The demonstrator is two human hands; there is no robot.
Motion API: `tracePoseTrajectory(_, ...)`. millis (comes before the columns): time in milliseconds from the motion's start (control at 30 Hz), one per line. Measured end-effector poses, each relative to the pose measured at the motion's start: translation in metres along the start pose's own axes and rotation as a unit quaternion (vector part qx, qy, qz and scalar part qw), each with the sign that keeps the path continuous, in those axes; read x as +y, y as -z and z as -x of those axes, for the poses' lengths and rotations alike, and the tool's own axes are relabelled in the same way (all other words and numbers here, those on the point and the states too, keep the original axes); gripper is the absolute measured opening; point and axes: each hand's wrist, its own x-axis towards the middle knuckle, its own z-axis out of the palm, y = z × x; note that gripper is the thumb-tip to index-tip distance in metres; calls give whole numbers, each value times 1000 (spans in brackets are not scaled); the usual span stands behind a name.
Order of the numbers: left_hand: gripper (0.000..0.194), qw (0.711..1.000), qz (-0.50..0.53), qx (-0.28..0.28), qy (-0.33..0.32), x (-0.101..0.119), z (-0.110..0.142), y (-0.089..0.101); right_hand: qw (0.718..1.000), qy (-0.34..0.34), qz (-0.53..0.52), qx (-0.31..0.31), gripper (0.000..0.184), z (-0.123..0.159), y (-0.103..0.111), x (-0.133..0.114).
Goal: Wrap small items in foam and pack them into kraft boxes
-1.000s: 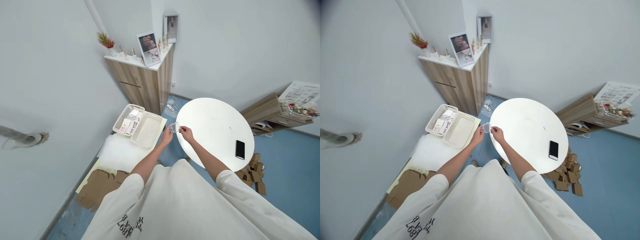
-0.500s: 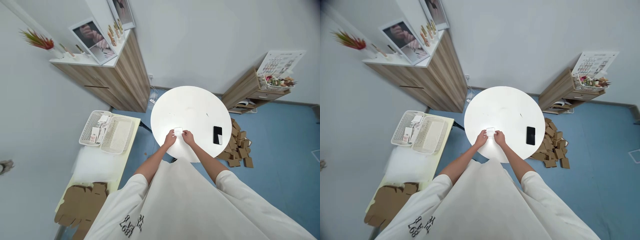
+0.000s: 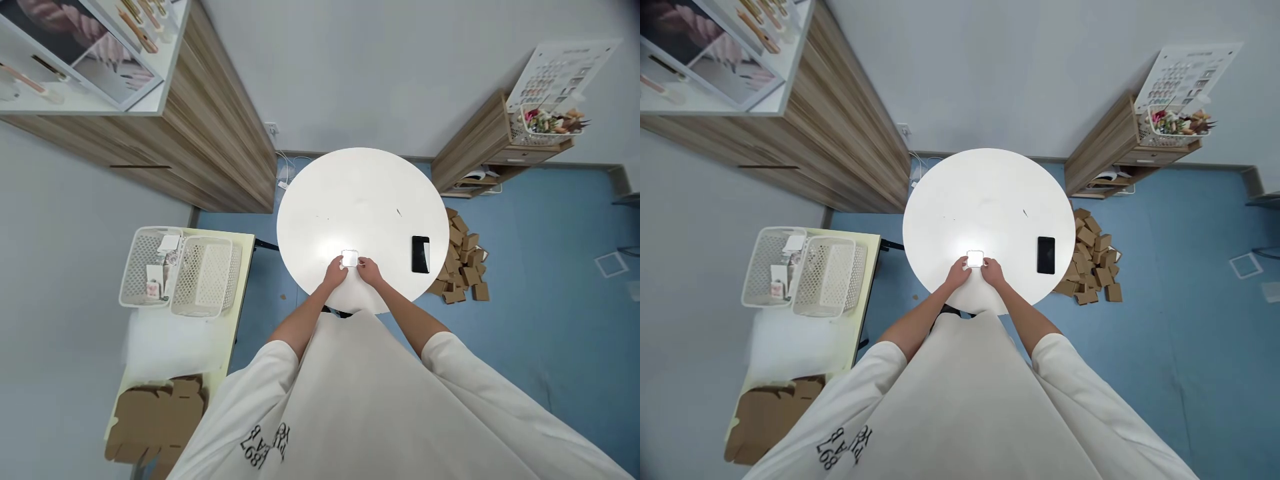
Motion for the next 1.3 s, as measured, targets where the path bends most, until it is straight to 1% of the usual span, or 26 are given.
tracePoseTrajectory(133,52,1000,2,12,20,-6,4,3,999,-7,-35,11,41,7,-3,5)
tracePoseTrajectory(233,50,1000,1,8,30,-10,7,2,999,-2,-48,11,40,13,-6,7)
tracePoseTrajectory(333,54,1000,6,-13,22,-10,7,1,998,7,-55,7,41,16,-7,5)
tracePoseTrajectory(400,56,1000,3,-14,0,-7,7,2,998,16,-51,15,43,17,-5,2)
tracePoseTrajectory(533,52,998,-5,26,-55,3,7,7,997,57,-34,44,39,16,4,-8)
tracePoseTrajectory(600,47,996,-5,50,-72,9,5,10,995,78,-24,55,37,15,10,-14)
tracePoseTrajectory(667,39,994,-6,74,-78,15,2,13,995,86,-14,58,35,14,15,-21)
tracePoseTrajectory(767,29,993,-5,102,-66,22,-3,14,996,77,-2,51,33,11,21,-32)
tracePoseTrajectory(900,21,992,-4,119,-47,24,-10,12,996,67,21,48,32,4,23,-39)
tracePoseTrajectory(1133,13,992,-13,117,-42,16,-14,13,994,83,57,30,31,-3,22,-39)
tracePoseTrajectory(1300,12,993,-11,118,-23,20,-16,17,993,98,62,22,30,-8,25,-39)
